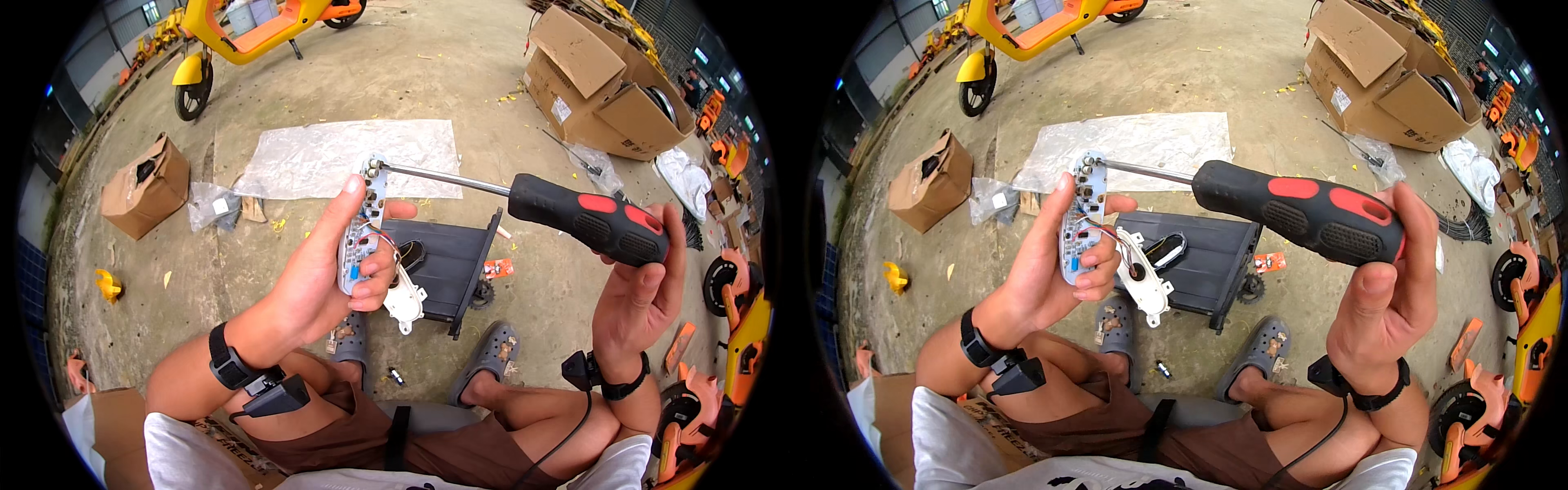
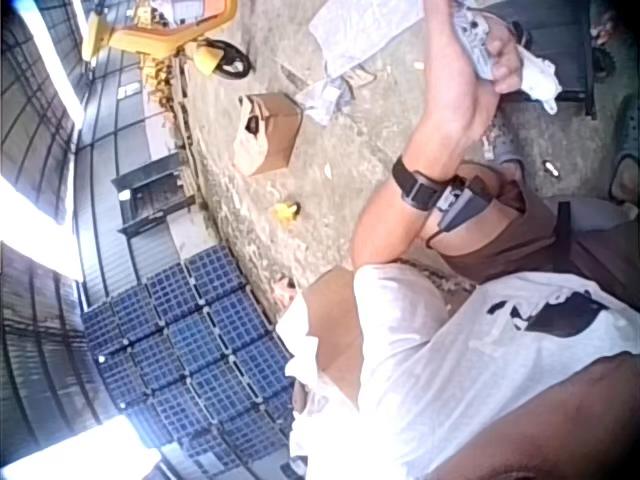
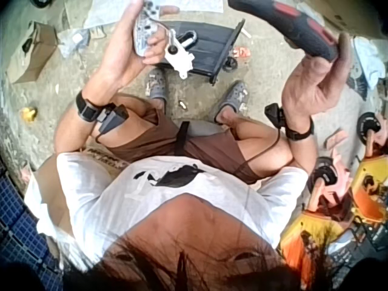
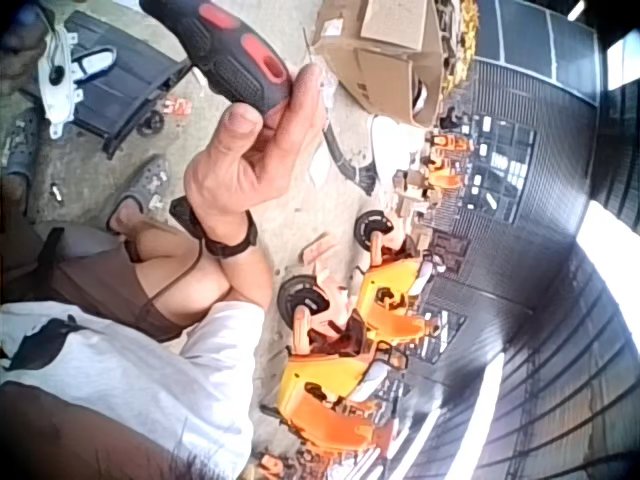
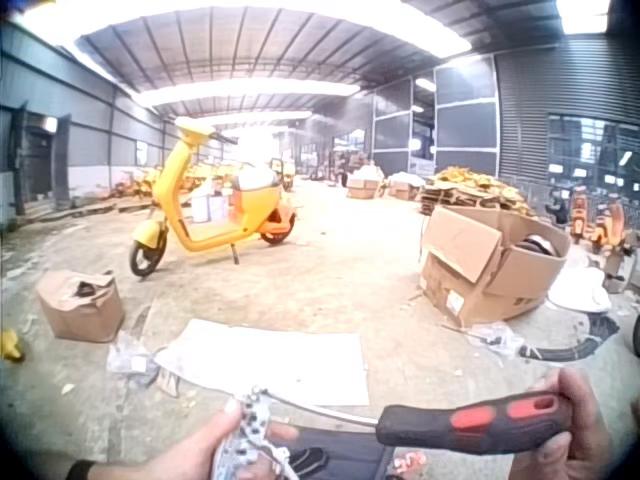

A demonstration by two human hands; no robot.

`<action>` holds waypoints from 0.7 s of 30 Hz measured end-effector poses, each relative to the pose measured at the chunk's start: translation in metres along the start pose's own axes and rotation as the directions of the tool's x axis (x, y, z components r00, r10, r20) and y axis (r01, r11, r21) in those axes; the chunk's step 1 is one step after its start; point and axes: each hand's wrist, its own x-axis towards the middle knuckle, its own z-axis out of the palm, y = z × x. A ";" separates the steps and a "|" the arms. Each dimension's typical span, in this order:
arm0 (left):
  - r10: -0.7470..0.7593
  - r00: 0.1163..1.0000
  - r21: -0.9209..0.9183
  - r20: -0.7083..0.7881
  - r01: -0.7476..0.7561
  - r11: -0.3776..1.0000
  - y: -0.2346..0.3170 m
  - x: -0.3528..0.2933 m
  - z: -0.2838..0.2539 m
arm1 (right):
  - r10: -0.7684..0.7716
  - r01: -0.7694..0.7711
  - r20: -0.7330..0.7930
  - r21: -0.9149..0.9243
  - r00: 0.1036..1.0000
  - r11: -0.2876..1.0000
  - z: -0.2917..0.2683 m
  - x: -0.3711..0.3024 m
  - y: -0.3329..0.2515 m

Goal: The person uses a screwdriver to remove screws from a scooter light assembly, separates the plastic casing and circuit board, and then reassembles the unit.

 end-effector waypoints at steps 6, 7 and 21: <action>-0.007 1.000 0.004 0.008 0.007 1.000 -0.001 -0.001 -0.001 | -0.079 0.085 0.101 -0.059 0.992 0.995 0.002 0.005 -0.005; -0.003 1.000 0.001 0.009 0.003 1.000 -0.001 -0.001 -0.001 | -0.061 0.065 0.101 -0.040 0.993 0.997 0.003 0.005 -0.007; -0.033 0.999 0.002 0.031 0.033 0.999 -0.002 0.001 -0.003 | 0.016 -0.022 0.048 0.138 0.999 0.990 0.009 0.006 -0.009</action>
